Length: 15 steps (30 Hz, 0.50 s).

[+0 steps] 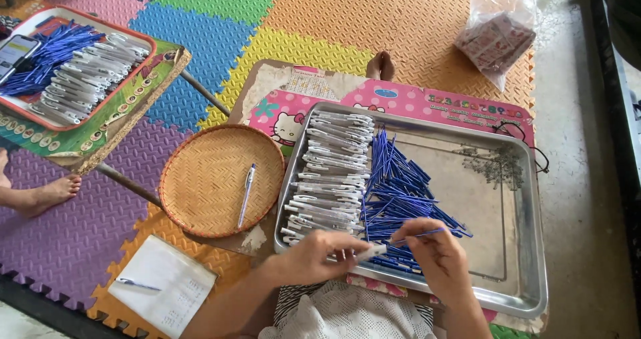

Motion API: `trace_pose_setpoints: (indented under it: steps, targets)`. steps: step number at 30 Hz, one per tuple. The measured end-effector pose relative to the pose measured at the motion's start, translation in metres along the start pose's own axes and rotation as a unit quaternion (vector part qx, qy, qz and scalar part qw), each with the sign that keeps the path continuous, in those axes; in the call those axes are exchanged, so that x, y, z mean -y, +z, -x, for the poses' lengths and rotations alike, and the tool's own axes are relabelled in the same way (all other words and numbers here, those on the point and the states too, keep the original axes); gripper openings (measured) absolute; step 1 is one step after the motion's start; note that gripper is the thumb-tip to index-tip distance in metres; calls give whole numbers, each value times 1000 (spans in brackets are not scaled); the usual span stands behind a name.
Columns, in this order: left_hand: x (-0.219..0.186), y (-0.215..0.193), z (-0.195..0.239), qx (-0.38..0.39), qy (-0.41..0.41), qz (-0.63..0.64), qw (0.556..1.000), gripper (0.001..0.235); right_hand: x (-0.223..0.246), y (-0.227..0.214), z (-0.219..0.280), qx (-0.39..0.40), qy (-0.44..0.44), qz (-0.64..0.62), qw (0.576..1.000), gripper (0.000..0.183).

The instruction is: The person assembles blue pens by inserting blue ink cartridges into white pen barrels. They pick up a barrel and a cartridge from a metal tray, insert the cartridge into the barrel, and place the completed pen into a woven basket.

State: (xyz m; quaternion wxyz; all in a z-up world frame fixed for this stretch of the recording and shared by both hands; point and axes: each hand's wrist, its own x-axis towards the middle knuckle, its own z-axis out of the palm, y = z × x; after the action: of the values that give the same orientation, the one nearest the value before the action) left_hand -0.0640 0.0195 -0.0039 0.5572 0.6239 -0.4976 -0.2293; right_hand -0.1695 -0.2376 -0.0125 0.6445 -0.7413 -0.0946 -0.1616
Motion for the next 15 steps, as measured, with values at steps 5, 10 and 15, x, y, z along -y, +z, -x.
trace_pose_setpoints:
  steps: [5,10,15]
  targets:
    - [60,49,24,-77,-84,274,955,39,-16,32,2,-69,-8,70,995,70]
    - [84,60,25,-99,-96,360,923,41,-27,50,5,-51,-37,162,985,36]
    - [74,53,21,-99,-63,376,919,38,-22,51,19,3,-68,109,992,34]
